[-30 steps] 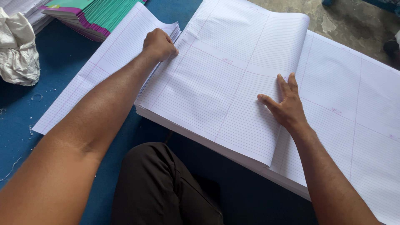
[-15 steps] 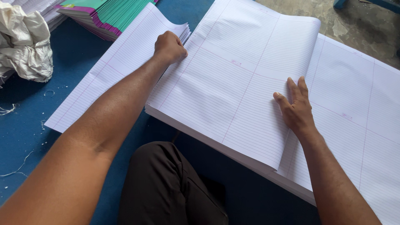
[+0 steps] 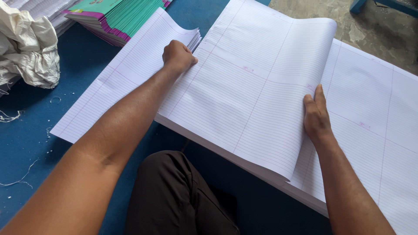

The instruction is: The person folds large lined paper sheets in half using a small wooden block to press the crease. They then flip the folded stack to the left side of the table and repeat the process with the next sheet.

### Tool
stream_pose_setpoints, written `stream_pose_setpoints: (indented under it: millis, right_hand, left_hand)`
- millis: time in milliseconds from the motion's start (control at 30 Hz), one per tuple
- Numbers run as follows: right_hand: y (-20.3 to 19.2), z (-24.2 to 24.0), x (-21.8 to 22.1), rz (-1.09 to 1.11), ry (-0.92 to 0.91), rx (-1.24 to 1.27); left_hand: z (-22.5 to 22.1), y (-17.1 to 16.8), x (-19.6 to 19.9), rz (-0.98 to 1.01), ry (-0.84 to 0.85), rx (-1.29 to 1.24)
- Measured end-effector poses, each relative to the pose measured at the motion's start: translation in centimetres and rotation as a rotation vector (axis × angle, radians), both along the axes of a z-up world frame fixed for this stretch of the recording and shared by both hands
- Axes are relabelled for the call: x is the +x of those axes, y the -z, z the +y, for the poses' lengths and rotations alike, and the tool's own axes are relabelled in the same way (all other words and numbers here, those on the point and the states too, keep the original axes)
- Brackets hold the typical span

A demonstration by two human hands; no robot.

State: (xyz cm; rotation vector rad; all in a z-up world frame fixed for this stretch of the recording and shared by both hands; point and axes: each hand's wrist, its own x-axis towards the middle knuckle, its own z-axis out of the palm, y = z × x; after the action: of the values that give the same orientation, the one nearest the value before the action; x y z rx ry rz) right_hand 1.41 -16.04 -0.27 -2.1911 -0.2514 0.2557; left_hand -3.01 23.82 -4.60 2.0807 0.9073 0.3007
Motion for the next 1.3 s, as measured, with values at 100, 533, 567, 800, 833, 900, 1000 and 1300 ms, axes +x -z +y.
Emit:
stream_pose_setpoints:
  millis: [100, 533, 567, 800, 833, 900, 1000, 1300]
  right_hand:
    - [0.4, -0.2, 0.4, 0.002, -0.007, -0.058]
    - [1.9, 0.5, 1.2, -0.048, 0.000, -0.261]
    - [2.0, 0.7, 1.2, -0.059, 0.000, -0.289]
    - [2.3, 2.1, 1.0, -0.087, 0.039, -0.423]
    - [2.3, 2.1, 1.0, -0.074, 0.045, -0.435]
    - [2.3, 2.0, 1.1, -0.073, 0.046, -0.447]
    - [2.9, 1.7, 1.2, -0.110, 0.034, -0.455]
    - [3.9, 1.3, 1.9, -0.149, 0.042, -0.466]
  left_hand:
    - [-0.1, -0.3, -0.3, -0.042, -0.012, -0.105]
    - [0.0, -0.9, -0.4, -0.099, -0.076, -0.229]
    - [0.0, -1.0, -0.4, -0.111, -0.086, -0.249]
    - [0.1, -1.2, -0.3, -0.028, -0.096, -0.221]
    - [0.2, -1.1, -0.2, -0.024, -0.090, -0.206]
    - [0.3, -0.7, 0.1, -0.017, -0.081, -0.174]
    - [0.0, -0.2, 0.8, 0.101, 0.011, 0.210]
    - [-14.5, -3.6, 1.7, 0.063, 0.658, 0.429]
